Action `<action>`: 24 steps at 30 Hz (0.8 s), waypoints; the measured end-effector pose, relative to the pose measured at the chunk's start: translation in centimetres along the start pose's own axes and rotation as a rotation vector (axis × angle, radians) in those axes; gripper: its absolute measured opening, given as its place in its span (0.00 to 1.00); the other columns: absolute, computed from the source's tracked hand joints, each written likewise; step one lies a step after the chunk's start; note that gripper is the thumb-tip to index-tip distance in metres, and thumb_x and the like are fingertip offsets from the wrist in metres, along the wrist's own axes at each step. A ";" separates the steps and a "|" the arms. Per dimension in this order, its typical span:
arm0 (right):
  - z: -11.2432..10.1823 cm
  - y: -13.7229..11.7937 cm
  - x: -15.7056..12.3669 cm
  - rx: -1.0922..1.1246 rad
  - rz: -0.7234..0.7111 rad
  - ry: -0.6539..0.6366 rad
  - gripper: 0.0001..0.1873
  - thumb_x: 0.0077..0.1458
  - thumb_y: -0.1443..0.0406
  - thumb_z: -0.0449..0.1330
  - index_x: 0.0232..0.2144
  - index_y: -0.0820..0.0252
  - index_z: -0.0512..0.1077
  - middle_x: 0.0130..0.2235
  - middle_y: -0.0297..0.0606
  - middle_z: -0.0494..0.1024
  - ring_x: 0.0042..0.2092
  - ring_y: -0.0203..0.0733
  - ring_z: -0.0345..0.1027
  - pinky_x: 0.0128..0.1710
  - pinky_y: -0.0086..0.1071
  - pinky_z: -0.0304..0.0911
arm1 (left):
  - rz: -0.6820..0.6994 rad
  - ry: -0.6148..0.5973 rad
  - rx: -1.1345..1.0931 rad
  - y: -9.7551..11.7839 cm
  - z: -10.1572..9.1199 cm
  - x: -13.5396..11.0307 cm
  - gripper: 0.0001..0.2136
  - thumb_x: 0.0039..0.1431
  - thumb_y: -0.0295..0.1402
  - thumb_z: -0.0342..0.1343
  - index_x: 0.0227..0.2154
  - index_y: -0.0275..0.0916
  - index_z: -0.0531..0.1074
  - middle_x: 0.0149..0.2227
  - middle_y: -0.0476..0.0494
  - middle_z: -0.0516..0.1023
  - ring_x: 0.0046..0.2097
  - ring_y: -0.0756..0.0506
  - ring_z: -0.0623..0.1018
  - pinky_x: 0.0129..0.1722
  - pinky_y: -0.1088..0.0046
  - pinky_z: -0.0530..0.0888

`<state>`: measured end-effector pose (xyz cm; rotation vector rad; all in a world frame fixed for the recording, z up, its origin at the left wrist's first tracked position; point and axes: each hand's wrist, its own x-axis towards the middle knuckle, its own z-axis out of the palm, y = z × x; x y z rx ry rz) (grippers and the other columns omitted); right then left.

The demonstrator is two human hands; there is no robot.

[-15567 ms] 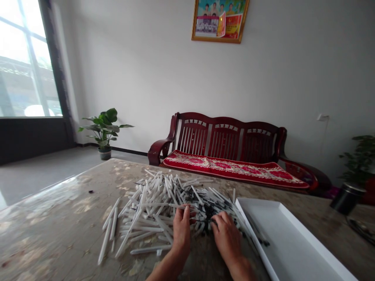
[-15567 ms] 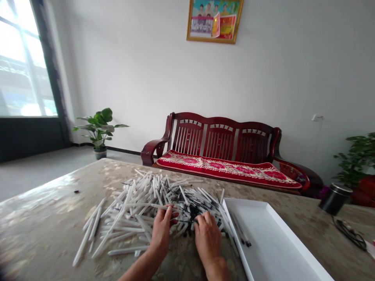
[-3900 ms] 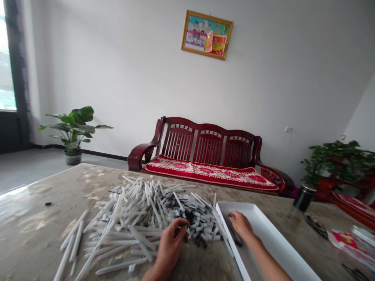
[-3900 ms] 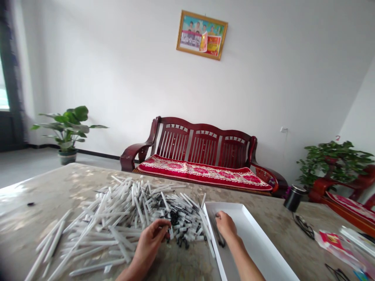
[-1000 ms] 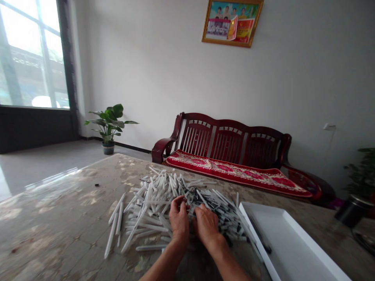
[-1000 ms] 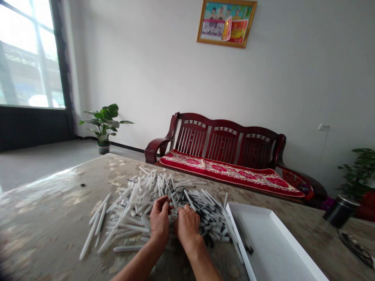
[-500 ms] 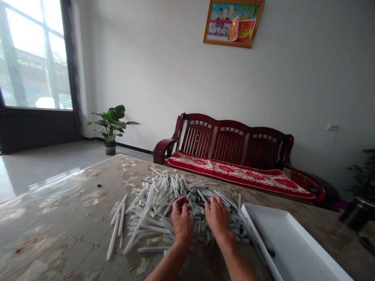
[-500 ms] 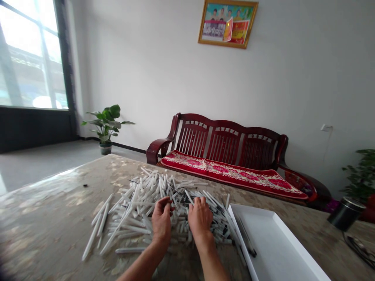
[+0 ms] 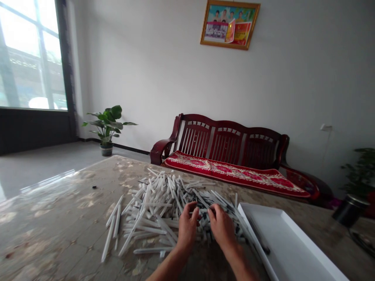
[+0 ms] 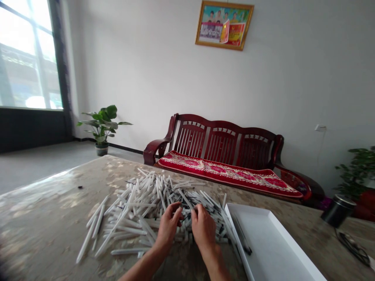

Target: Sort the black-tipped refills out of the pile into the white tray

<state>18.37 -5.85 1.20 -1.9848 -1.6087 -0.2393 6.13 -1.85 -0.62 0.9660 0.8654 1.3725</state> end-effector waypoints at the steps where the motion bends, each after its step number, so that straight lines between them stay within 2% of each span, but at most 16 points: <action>1: 0.1 0.2 -0.5 0.058 -0.036 0.011 0.07 0.64 0.65 0.55 0.37 0.55 0.73 0.37 0.36 0.83 0.39 0.43 0.78 0.34 0.29 0.65 | -0.012 -0.036 0.018 0.0 0.1 -0.1 0.21 0.46 0.46 0.63 0.39 0.36 0.75 0.32 0.43 0.79 0.26 0.47 0.75 0.20 0.75 0.67; 5: 0.5 0.6 -1.7 0.238 -0.131 0.065 0.07 0.62 0.66 0.55 0.38 0.55 0.74 0.37 0.36 0.82 0.39 0.42 0.78 0.37 0.29 0.67 | -0.039 -0.121 0.119 0.0 0.1 -0.2 0.17 0.45 0.47 0.62 0.31 0.37 0.76 0.29 0.45 0.79 0.25 0.48 0.74 0.19 0.77 0.65; 9: 1.3 0.8 -2.1 0.350 -0.169 0.117 0.10 0.61 0.66 0.53 0.38 0.56 0.75 0.38 0.38 0.82 0.40 0.42 0.78 0.40 0.31 0.69 | 0.004 -0.132 0.141 0.5 -0.1 -0.2 0.15 0.45 0.47 0.63 0.22 0.38 0.73 0.22 0.50 0.74 0.26 0.48 0.72 0.23 0.76 0.67; 12: 1.9 1.0 -2.3 0.380 -0.162 0.143 0.12 0.59 0.67 0.54 0.43 0.56 0.75 0.40 0.39 0.81 0.41 0.43 0.77 0.41 0.31 0.71 | 0.012 -0.096 0.100 0.8 -0.1 -0.3 0.16 0.44 0.47 0.63 0.23 0.39 0.72 0.22 0.50 0.73 0.27 0.48 0.73 0.25 0.75 0.70; 16: 1.9 1.3 -2.1 0.271 -0.131 0.156 0.18 0.58 0.69 0.54 0.50 0.57 0.74 0.46 0.42 0.79 0.44 0.44 0.76 0.42 0.33 0.72 | -0.049 0.006 0.007 1.1 -0.2 -0.4 0.17 0.44 0.49 0.63 0.28 0.39 0.71 0.27 0.49 0.74 0.30 0.44 0.78 0.26 0.74 0.73; 20: 1.7 1.4 -1.5 0.055 -0.164 0.111 0.23 0.58 0.76 0.49 0.50 0.55 0.76 0.49 0.41 0.78 0.49 0.44 0.75 0.46 0.33 0.70 | -0.089 0.046 -0.028 1.1 -0.3 -0.5 0.17 0.46 0.48 0.62 0.32 0.40 0.70 0.28 0.50 0.74 0.31 0.42 0.81 0.25 0.72 0.74; 24: 1.5 0.9 -1.0 -0.139 -0.181 0.021 0.26 0.58 0.78 0.50 0.49 0.51 0.77 0.53 0.38 0.77 0.50 0.45 0.73 0.46 0.34 0.69 | -0.084 0.059 -0.042 1.0 -0.4 -0.5 0.17 0.48 0.47 0.61 0.33 0.39 0.70 0.28 0.51 0.73 0.27 0.44 0.80 0.21 0.74 0.71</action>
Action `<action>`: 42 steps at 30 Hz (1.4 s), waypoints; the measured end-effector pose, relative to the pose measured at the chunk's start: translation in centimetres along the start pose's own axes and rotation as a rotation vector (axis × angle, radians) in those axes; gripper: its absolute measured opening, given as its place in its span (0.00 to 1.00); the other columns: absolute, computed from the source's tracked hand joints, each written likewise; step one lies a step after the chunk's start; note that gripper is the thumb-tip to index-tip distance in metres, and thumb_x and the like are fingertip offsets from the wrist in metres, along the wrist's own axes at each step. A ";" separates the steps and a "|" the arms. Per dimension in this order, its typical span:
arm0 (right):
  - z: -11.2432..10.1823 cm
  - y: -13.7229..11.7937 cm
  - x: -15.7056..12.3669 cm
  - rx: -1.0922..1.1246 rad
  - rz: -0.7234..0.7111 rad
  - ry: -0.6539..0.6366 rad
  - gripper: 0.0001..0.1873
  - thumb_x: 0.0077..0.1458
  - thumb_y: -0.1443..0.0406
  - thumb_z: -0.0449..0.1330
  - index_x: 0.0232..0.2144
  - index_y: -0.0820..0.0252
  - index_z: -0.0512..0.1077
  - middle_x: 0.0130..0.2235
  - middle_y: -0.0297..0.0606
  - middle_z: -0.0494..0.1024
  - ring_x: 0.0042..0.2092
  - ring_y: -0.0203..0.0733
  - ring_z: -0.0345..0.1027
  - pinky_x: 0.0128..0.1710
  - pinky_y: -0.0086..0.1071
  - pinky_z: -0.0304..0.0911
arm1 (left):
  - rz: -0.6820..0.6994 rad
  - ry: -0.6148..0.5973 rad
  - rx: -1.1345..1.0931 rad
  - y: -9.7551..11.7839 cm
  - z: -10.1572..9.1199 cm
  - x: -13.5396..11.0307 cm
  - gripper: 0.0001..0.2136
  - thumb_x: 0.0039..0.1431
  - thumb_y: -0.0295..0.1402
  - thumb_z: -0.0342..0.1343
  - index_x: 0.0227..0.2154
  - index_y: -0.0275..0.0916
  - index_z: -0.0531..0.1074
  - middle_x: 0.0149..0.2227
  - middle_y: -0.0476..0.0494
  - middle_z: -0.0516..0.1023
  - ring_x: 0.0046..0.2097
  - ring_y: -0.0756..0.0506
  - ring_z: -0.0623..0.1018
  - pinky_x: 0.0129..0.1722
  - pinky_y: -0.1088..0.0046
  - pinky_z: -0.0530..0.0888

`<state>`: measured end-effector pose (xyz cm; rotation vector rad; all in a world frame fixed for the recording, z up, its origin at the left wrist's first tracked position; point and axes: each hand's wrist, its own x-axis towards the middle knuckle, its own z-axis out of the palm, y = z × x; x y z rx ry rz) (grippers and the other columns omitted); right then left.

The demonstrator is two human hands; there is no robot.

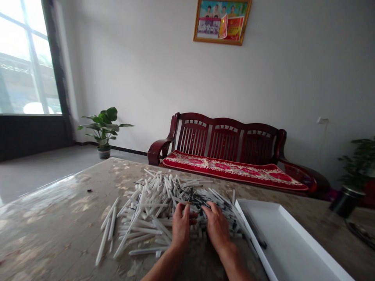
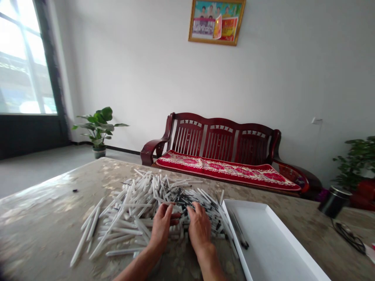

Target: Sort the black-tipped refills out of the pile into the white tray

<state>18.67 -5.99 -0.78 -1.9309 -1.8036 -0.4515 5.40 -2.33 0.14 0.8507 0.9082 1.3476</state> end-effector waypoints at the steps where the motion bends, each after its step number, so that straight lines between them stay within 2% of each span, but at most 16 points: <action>1: -0.2 -0.1 0.1 -0.026 -0.002 -0.027 0.25 0.58 0.78 0.51 0.47 0.50 0.77 0.52 0.37 0.78 0.50 0.46 0.73 0.46 0.34 0.68 | 0.006 0.007 -0.008 0.0 0.0 0.0 0.17 0.48 0.47 0.60 0.33 0.39 0.70 0.29 0.51 0.73 0.26 0.45 0.80 0.20 0.75 0.70; 5: -1.3 -0.7 0.4 -0.079 0.042 -0.093 0.18 0.60 0.75 0.53 0.42 0.51 0.78 0.45 0.36 0.79 0.47 0.48 0.71 0.44 0.36 0.66 | 0.033 0.024 -0.021 0.0 -0.1 0.2 0.16 0.50 0.45 0.59 0.33 0.38 0.69 0.34 0.45 0.78 0.24 0.48 0.78 0.18 0.77 0.68; 10: -2.3 -0.9 0.5 -0.136 0.064 -0.098 0.13 0.60 0.74 0.57 0.37 0.51 0.77 0.42 0.36 0.79 0.47 0.50 0.69 0.44 0.38 0.62 | 0.037 0.040 -0.026 0.0 -0.2 0.2 0.15 0.49 0.42 0.60 0.35 0.38 0.69 0.38 0.41 0.80 0.28 0.47 0.79 0.20 0.78 0.69; 15: -1.6 0.3 0.0 -0.067 0.065 0.018 0.10 0.59 0.73 0.58 0.34 0.53 0.74 0.38 0.36 0.79 0.44 0.49 0.69 0.44 0.38 0.59 | -0.024 0.063 -0.160 -0.2 -0.2 0.5 0.15 0.50 0.41 0.64 0.35 0.38 0.68 0.36 0.41 0.81 0.31 0.45 0.82 0.27 0.73 0.77; 21: 0.1 3.2 -0.9 0.128 -0.011 0.233 0.08 0.63 0.67 0.54 0.39 0.54 0.73 0.38 0.39 0.79 0.40 0.46 0.69 0.41 0.37 0.60 | -0.094 0.094 -0.327 -0.2 -0.2 0.8 0.10 0.58 0.36 0.61 0.34 0.39 0.65 0.34 0.42 0.81 0.34 0.44 0.85 0.35 0.68 0.81; 28: -0.1 2.5 -1.2 0.245 -0.050 0.218 0.08 0.62 0.67 0.53 0.37 0.54 0.73 0.37 0.37 0.78 0.39 0.45 0.68 0.41 0.36 0.59 | -0.140 0.066 -0.392 0.2 0.1 0.2 0.08 0.61 0.33 0.60 0.34 0.40 0.65 0.34 0.44 0.81 0.35 0.44 0.85 0.37 0.68 0.82; 35: -0.5 2.1 -1.3 0.303 -0.069 0.239 0.08 0.63 0.68 0.53 0.36 0.55 0.72 0.36 0.37 0.77 0.39 0.45 0.66 0.42 0.36 0.59 | -0.149 0.014 -0.340 -0.1 0.1 0.1 0.13 0.55 0.39 0.64 0.34 0.41 0.65 0.33 0.45 0.82 0.33 0.45 0.84 0.35 0.68 0.81; 38: -0.7 1.8 -1.3 0.314 -0.056 0.254 0.08 0.63 0.68 0.53 0.35 0.55 0.73 0.35 0.37 0.77 0.39 0.45 0.66 0.42 0.37 0.59 | -0.144 -0.025 -0.289 -0.4 0.4 -0.3 0.18 0.50 0.43 0.68 0.34 0.40 0.65 0.35 0.43 0.82 0.33 0.44 0.84 0.36 0.66 0.81; 42: -1.0 0.8 -1.4 0.443 0.006 0.256 0.09 0.64 0.66 0.51 0.37 0.55 0.73 0.37 0.38 0.77 0.41 0.45 0.68 0.45 0.38 0.62 | -0.172 -0.127 -0.233 -0.8 1.0 -1.5 0.23 0.41 0.45 0.71 0.33 0.39 0.67 0.31 0.43 0.82 0.33 0.41 0.84 0.35 0.66 0.80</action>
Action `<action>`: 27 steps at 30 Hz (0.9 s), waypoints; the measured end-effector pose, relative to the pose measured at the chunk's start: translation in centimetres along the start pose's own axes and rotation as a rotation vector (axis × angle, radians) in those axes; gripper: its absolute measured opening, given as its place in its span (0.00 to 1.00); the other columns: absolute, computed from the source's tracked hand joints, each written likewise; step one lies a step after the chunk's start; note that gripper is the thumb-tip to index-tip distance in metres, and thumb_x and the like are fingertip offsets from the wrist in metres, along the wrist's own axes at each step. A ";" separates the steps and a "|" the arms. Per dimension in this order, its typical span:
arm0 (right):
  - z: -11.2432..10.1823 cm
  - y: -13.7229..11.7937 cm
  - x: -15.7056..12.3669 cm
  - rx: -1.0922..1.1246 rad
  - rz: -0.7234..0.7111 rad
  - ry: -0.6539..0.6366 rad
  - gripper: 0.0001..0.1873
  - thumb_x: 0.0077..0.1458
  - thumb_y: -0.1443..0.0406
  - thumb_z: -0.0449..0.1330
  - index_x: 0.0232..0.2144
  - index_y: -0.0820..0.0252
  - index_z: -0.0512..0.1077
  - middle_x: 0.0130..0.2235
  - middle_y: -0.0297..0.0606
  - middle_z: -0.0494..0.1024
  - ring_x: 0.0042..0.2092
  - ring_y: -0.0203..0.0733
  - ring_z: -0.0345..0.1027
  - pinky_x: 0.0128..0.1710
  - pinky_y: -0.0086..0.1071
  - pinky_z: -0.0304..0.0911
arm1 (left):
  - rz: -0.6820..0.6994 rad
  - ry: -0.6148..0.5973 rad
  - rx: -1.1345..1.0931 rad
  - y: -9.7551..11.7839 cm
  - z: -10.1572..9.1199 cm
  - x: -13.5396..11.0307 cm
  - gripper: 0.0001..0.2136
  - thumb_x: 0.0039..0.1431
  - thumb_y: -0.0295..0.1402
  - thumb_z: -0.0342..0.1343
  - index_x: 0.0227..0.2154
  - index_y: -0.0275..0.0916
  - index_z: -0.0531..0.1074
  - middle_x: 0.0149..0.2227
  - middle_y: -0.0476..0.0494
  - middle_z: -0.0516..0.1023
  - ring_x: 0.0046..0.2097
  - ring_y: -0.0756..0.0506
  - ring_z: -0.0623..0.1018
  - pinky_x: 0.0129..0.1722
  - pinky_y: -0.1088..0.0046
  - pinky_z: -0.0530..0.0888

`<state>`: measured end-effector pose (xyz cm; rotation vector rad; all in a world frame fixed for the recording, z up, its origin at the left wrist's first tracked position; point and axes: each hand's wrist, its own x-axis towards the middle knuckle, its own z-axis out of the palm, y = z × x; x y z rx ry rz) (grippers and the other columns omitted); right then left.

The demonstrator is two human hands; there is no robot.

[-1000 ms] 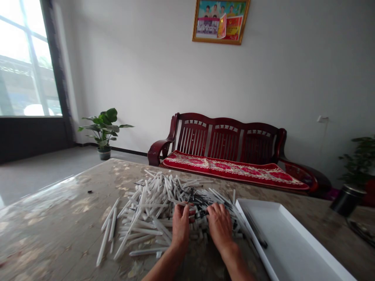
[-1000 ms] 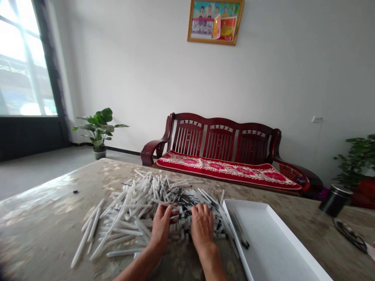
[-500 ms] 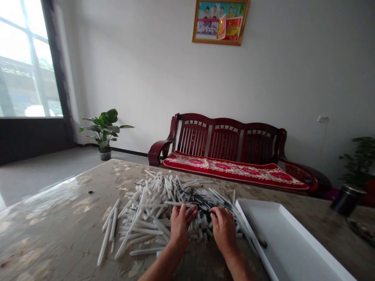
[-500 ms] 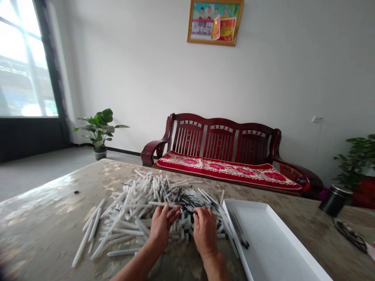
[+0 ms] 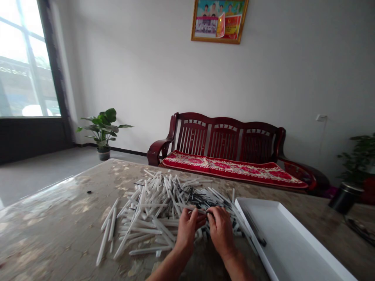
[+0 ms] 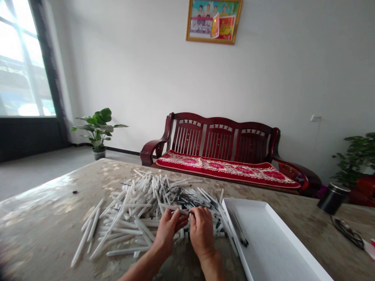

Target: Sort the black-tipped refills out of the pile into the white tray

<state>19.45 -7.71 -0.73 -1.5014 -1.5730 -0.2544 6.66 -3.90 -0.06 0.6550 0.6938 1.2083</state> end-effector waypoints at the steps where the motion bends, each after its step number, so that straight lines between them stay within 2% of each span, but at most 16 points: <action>1: 0.1 -0.3 0.0 0.060 0.015 0.014 0.10 0.64 0.65 0.51 0.41 0.56 0.72 0.40 0.40 0.78 0.44 0.46 0.69 0.47 0.39 0.64 | -0.013 -0.020 -0.008 -0.1 0.1 -0.3 0.23 0.40 0.46 0.72 0.33 0.39 0.68 0.30 0.43 0.82 0.34 0.41 0.84 0.35 0.66 0.80; 3: 0.3 -0.8 -0.2 0.184 0.047 0.045 0.16 0.64 0.63 0.51 0.52 0.56 0.69 0.52 0.44 0.75 0.54 0.47 0.68 0.54 0.41 0.63 | -0.030 -0.042 -0.036 -0.3 0.3 -0.7 0.24 0.39 0.47 0.72 0.33 0.39 0.69 0.31 0.43 0.82 0.34 0.42 0.84 0.36 0.67 0.79; 6: 0.8 -1.9 -0.8 0.360 0.116 0.003 0.27 0.66 0.58 0.50 0.64 0.55 0.58 0.66 0.45 0.63 0.66 0.49 0.57 0.63 0.45 0.58 | -0.047 -0.064 -0.012 -0.4 0.2 -1.0 0.22 0.39 0.45 0.72 0.32 0.38 0.71 0.30 0.45 0.81 0.33 0.44 0.82 0.33 0.70 0.78; 10: 1.4 -3.3 -1.1 0.583 0.181 -0.110 0.29 0.68 0.53 0.47 0.67 0.52 0.54 0.69 0.43 0.59 0.69 0.47 0.51 0.65 0.45 0.54 | -0.036 -0.093 0.035 -0.5 0.0 -1.2 0.20 0.39 0.43 0.73 0.30 0.37 0.73 0.27 0.47 0.79 0.32 0.45 0.81 0.32 0.74 0.77; 13: 1.0 -2.3 -0.3 0.605 0.254 -0.010 0.28 0.68 0.53 0.46 0.65 0.55 0.59 0.66 0.46 0.64 0.67 0.48 0.57 0.62 0.45 0.59 | -0.085 -0.061 -0.036 -0.2 0.1 -1.0 0.18 0.42 0.40 0.72 0.31 0.38 0.71 0.29 0.45 0.80 0.33 0.44 0.83 0.34 0.71 0.79; 16: -0.3 0.9 0.7 0.414 0.368 0.169 0.21 0.64 0.55 0.51 0.52 0.59 0.72 0.51 0.48 0.79 0.52 0.50 0.74 0.50 0.42 0.69 | -0.128 0.017 -0.121 0.4 0.1 -0.5 0.14 0.49 0.33 0.70 0.31 0.38 0.69 0.31 0.42 0.82 0.34 0.44 0.84 0.36 0.71 0.80; 18: -1.2 3.3 0.9 0.192 0.350 0.142 0.14 0.59 0.59 0.54 0.40 0.57 0.77 0.41 0.44 0.82 0.43 0.49 0.76 0.44 0.40 0.70 | -0.131 0.054 -0.154 0.7 0.1 -0.2 0.12 0.51 0.29 0.69 0.31 0.38 0.69 0.30 0.42 0.82 0.34 0.45 0.84 0.35 0.72 0.81; 20: -2.0 4.9 0.7 0.021 0.296 0.085 0.12 0.57 0.64 0.54 0.35 0.54 0.78 0.37 0.40 0.81 0.40 0.48 0.76 0.42 0.38 0.69 | -0.123 0.071 -0.170 0.8 0.1 0.1 0.11 0.52 0.27 0.68 0.30 0.38 0.69 0.30 0.43 0.82 0.33 0.46 0.84 0.34 0.74 0.81; 23: -2.1 5.4 0.3 -0.172 0.162 -0.021 0.12 0.55 0.69 0.56 0.33 0.50 0.80 0.35 0.37 0.81 0.39 0.47 0.75 0.39 0.36 0.68 | -0.115 0.080 -0.179 0.7 -0.1 0.3 0.11 0.52 0.26 0.68 0.31 0.38 0.69 0.29 0.44 0.82 0.32 0.47 0.84 0.33 0.75 0.81; 27: -1.5 4.1 0.2 -0.350 0.025 -0.131 0.14 0.54 0.72 0.60 0.36 0.48 0.81 0.36 0.37 0.80 0.40 0.47 0.73 0.39 0.35 0.66 | -0.120 0.080 -0.169 0.4 -0.2 0.4 0.11 0.51 0.27 0.68 0.31 0.38 0.69 0.29 0.46 0.81 0.32 0.47 0.84 0.32 0.76 0.80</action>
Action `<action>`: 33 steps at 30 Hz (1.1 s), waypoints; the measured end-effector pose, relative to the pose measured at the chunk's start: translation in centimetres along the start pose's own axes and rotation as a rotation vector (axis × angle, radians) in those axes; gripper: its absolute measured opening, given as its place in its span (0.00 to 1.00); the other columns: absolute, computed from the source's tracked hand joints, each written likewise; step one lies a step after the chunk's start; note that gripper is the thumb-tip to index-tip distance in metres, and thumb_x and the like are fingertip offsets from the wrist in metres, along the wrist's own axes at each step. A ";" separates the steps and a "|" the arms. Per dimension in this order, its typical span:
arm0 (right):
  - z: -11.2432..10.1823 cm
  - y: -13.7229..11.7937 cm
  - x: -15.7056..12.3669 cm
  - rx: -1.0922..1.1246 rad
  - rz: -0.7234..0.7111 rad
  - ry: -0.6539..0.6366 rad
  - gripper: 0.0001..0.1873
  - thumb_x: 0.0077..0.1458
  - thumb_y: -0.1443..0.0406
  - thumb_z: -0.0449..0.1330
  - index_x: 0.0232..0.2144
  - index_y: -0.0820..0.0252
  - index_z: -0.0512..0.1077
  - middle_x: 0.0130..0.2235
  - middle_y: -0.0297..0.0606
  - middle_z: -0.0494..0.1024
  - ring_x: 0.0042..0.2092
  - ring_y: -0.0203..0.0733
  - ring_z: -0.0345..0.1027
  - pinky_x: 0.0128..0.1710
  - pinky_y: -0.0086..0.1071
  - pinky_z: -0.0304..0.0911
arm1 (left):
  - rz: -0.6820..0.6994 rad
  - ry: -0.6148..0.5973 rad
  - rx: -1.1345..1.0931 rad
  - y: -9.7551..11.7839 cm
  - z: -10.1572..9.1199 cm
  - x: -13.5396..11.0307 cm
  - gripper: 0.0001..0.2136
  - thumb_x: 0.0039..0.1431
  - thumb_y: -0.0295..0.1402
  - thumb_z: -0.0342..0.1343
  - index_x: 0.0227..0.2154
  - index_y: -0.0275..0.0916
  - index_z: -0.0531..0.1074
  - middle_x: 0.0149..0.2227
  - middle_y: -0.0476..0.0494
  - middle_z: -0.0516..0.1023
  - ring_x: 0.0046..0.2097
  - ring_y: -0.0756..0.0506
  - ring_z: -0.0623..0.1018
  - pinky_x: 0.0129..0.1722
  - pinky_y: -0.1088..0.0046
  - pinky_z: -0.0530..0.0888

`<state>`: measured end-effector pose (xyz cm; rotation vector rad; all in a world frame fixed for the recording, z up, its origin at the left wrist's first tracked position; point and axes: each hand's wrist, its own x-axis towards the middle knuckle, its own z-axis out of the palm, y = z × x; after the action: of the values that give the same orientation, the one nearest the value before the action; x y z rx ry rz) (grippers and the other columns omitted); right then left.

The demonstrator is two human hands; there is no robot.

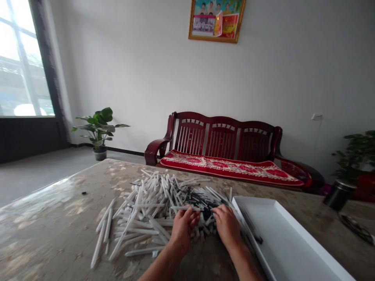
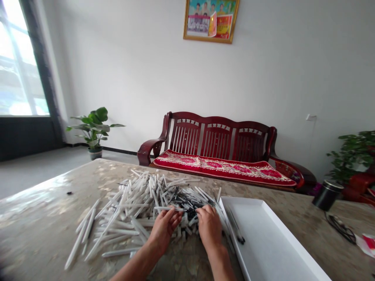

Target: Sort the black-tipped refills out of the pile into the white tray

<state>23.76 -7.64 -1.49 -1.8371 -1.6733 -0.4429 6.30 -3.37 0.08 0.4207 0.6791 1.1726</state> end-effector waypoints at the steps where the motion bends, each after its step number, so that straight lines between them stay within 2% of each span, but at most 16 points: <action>1: 0.0 -0.3 0.1 -0.039 -0.022 -0.024 0.15 0.54 0.72 0.60 0.37 0.47 0.81 0.36 0.37 0.80 0.40 0.47 0.72 0.39 0.35 0.65 | -0.001 -0.001 0.003 0.0 0.0 0.0 0.12 0.51 0.27 0.69 0.31 0.38 0.69 0.29 0.46 0.81 0.32 0.47 0.84 0.32 0.76 0.80; 6: -0.1 -0.8 0.3 -0.155 -0.068 -0.107 0.15 0.52 0.74 0.63 0.38 0.48 0.80 0.37 0.37 0.79 0.41 0.48 0.72 0.39 0.36 0.64 | -0.015 0.009 -0.004 0.2 0.2 -0.1 0.11 0.52 0.26 0.68 0.32 0.38 0.69 0.28 0.47 0.81 0.30 0.49 0.83 0.30 0.77 0.80; 12: 0.3 -0.9 -0.2 -0.163 0.039 -0.029 0.14 0.50 0.77 0.59 0.31 0.52 0.76 0.34 0.39 0.78 0.40 0.50 0.72 0.39 0.37 0.64 | -0.020 0.010 -0.018 0.3 0.4 -0.3 0.09 0.54 0.24 0.66 0.31 0.37 0.69 0.27 0.46 0.81 0.30 0.49 0.83 0.31 0.78 0.80; 14: 0.5 -0.7 -0.2 -0.049 0.074 0.020 0.14 0.52 0.76 0.57 0.33 0.52 0.76 0.34 0.40 0.78 0.40 0.49 0.73 0.39 0.38 0.65 | -0.020 0.013 -0.020 0.3 0.4 -0.3 0.10 0.54 0.24 0.66 0.30 0.37 0.69 0.27 0.46 0.81 0.30 0.49 0.83 0.30 0.78 0.80; 17: 0.7 -0.5 0.1 0.285 0.181 0.091 0.11 0.55 0.70 0.55 0.34 0.54 0.77 0.36 0.42 0.80 0.41 0.50 0.75 0.42 0.40 0.68 | -0.026 0.020 -0.036 0.3 0.5 -0.2 0.08 0.55 0.23 0.64 0.31 0.37 0.69 0.27 0.46 0.81 0.30 0.49 0.83 0.30 0.79 0.80; 20: 1.0 -1.2 0.5 0.744 0.426 0.088 0.10 0.53 0.60 0.59 0.34 0.57 0.77 0.35 0.42 0.82 0.37 0.50 0.77 0.37 0.39 0.71 | -0.028 0.023 -0.060 0.3 0.5 -0.1 0.08 0.56 0.21 0.63 0.30 0.36 0.69 0.27 0.45 0.81 0.29 0.48 0.84 0.30 0.79 0.80; 22: 1.2 -2.2 0.5 1.022 0.588 0.035 0.15 0.49 0.55 0.63 0.35 0.58 0.77 0.35 0.42 0.83 0.35 0.49 0.78 0.32 0.37 0.72 | -0.026 0.023 -0.075 0.4 0.6 -0.1 0.08 0.57 0.20 0.63 0.30 0.35 0.69 0.26 0.44 0.81 0.29 0.48 0.84 0.30 0.79 0.80; 24: 1.1 -3.3 0.5 1.211 0.686 0.014 0.19 0.44 0.53 0.67 0.35 0.59 0.77 0.36 0.41 0.84 0.35 0.49 0.78 0.31 0.36 0.73 | -0.025 0.023 -0.084 0.5 0.6 -0.2 0.07 0.58 0.19 0.61 0.30 0.35 0.70 0.26 0.43 0.81 0.29 0.48 0.83 0.30 0.79 0.80; 29: 0.4 -5.4 0.6 1.360 0.788 0.099 0.20 0.37 0.53 0.71 0.32 0.58 0.77 0.32 0.38 0.83 0.33 0.47 0.78 0.32 0.36 0.74 | -0.027 0.016 -0.069 0.6 0.8 -0.5 0.07 0.60 0.18 0.58 0.31 0.34 0.70 0.27 0.42 0.82 0.30 0.48 0.84 0.31 0.78 0.80; 33: 0.1 -6.0 0.6 1.320 0.746 0.080 0.19 0.37 0.53 0.71 0.30 0.58 0.78 0.30 0.38 0.83 0.31 0.47 0.77 0.30 0.36 0.73 | -0.037 0.003 -0.058 0.4 0.9 -0.9 0.06 0.60 0.19 0.58 0.32 0.34 0.70 0.28 0.41 0.82 0.30 0.48 0.84 0.32 0.77 0.80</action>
<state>17.98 -7.00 0.07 -1.1712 -0.6923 0.7407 6.40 -3.99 1.24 0.3561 0.6512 1.1558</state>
